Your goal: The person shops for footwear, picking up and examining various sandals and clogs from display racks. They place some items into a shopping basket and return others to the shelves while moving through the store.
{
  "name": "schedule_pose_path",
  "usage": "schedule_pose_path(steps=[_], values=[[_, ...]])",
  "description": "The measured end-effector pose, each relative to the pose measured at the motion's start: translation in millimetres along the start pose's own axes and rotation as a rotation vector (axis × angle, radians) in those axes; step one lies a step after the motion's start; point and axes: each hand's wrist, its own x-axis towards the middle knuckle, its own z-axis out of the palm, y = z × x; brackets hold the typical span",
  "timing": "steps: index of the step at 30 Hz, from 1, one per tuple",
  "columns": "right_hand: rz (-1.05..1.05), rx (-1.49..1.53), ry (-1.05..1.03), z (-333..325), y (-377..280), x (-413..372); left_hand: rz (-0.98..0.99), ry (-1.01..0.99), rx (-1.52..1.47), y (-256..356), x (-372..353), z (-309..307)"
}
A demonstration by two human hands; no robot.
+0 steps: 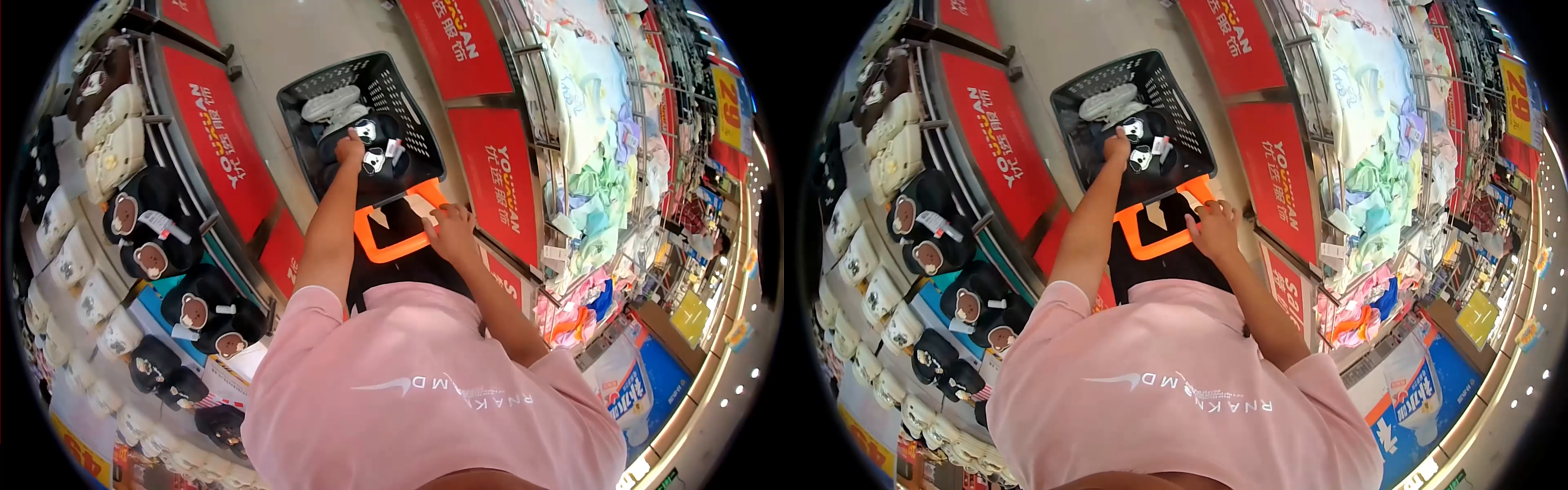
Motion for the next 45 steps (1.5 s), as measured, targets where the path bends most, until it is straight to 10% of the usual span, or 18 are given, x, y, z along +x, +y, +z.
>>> schedule_pose_path(steps=[9,19,21,26,29,35,45], values=[[-0.153,0.342,0.270,23,18,18,-0.461,-0.278,-0.558,-19,24,35],[-0.082,0.338,0.228,27,21,12,0.128,-0.706,-0.016,-23,-112,-22],[-0.093,0.310,0.196,25,21,13,0.489,-0.618,0.068,-4,-176,-71],[0.098,0.223,-0.203,-6,5,17,0.621,-0.510,0.076,-33,-288,-131],[-0.077,0.133,-0.014,7,14,18,1.018,-0.269,0.399,-34,-292,-134],[-0.002,0.035,-0.224,-10,10,40,1.266,0.049,0.238,-40,-261,-115],[-0.061,0.007,-0.216,-10,6,101,1.128,-0.032,0.133,-8,-237,-123]])
